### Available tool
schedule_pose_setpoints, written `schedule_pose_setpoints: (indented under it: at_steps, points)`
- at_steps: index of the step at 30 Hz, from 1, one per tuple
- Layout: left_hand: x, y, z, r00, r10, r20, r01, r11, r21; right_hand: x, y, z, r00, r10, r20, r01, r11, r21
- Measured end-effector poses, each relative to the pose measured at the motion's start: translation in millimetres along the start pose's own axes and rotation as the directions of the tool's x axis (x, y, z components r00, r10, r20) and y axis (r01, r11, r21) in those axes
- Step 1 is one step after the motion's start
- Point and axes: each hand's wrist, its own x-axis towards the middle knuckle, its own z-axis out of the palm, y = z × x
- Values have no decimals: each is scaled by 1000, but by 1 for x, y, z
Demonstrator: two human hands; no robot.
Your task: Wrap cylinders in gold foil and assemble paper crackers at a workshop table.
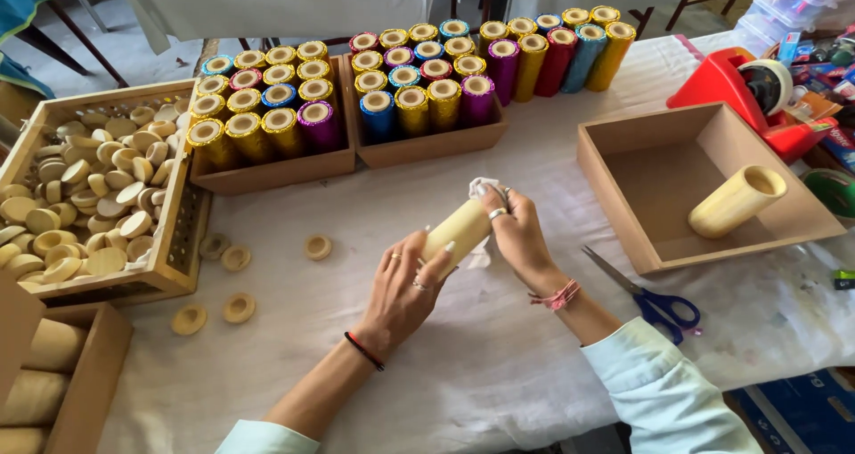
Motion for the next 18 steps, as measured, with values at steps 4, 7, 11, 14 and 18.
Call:
schedule_pose_setpoints:
  at_steps: [4, 7, 11, 14, 18]
  points:
    - [6, 1, -5, 990, 111, 91, -132, 955, 266, 7, 6, -8, 988, 151, -38, -147, 986, 84]
    - [11, 0, -6, 999, -35, 36, 27, 980, 195, 7, -5, -14, 967, 256, 5, -245, 920, 307]
    - [8, -12, -3, 921, -361, 145, 362, 932, 21, 4, -22, -10, 975, 217, 49, -214, 853, 477]
    - [13, -8, -10, 859, -488, 156, 512, 834, -205, -9, -33, -2, 997, 44, 60, -62, 939, 339]
    - [15, -5, -15, 912, -351, 214, 406, 850, -336, -33, -12, 19, 922, -281, 268, 283, 959, 30]
